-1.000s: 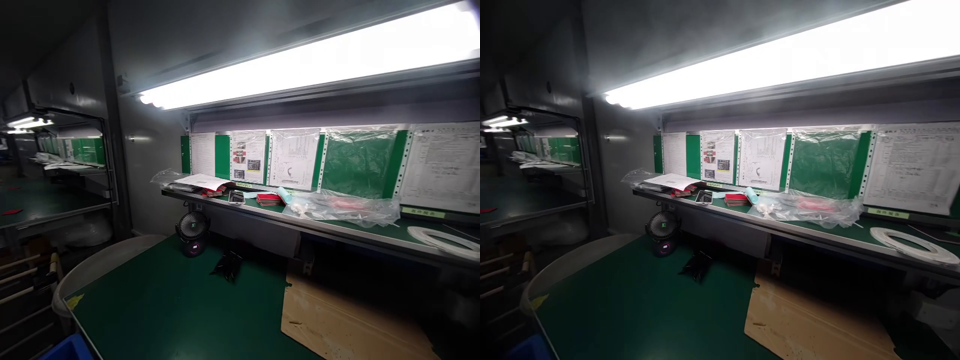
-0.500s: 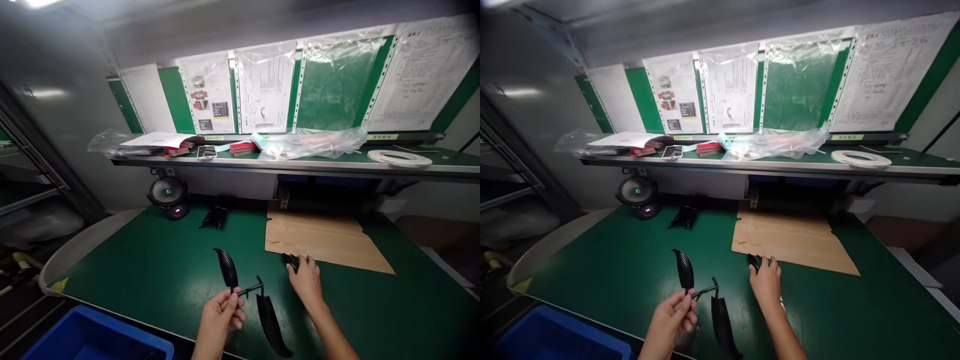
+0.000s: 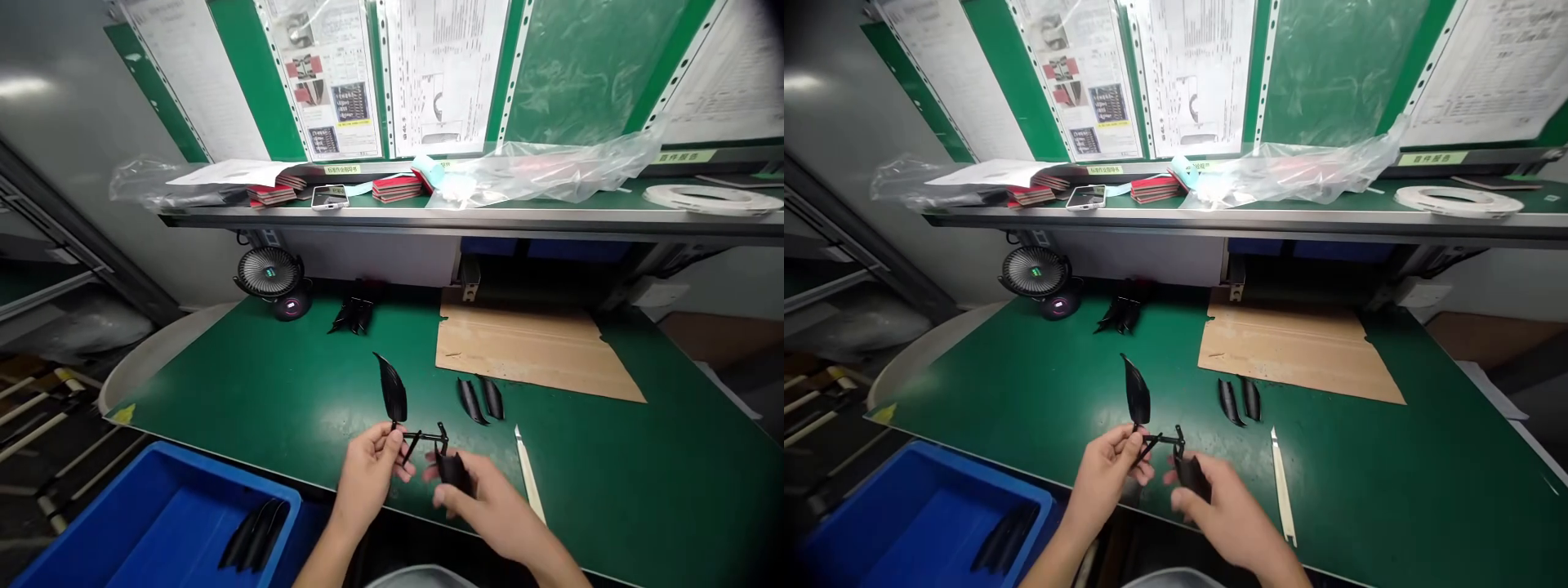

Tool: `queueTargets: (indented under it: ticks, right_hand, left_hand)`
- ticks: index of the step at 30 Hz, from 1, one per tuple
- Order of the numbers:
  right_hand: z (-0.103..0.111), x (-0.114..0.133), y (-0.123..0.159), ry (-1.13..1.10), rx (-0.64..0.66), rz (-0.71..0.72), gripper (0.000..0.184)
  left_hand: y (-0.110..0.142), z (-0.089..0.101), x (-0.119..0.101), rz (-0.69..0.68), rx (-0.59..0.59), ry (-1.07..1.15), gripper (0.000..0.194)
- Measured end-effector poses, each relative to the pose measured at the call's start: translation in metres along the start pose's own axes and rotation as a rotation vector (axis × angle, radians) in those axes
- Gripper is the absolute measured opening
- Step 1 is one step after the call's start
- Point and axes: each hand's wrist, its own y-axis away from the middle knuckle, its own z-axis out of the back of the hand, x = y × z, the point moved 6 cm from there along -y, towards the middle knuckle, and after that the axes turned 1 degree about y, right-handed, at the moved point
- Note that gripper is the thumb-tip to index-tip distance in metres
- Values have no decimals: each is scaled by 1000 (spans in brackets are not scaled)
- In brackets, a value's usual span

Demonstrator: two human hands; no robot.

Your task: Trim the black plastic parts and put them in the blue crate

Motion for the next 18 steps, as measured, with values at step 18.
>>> queueTargets:
  ticks: [18]
  right_hand:
    - [15, 20, -12, 61, -476, 103, 31]
  left_hand:
    - [37, 13, 7, 136, 227, -112, 33]
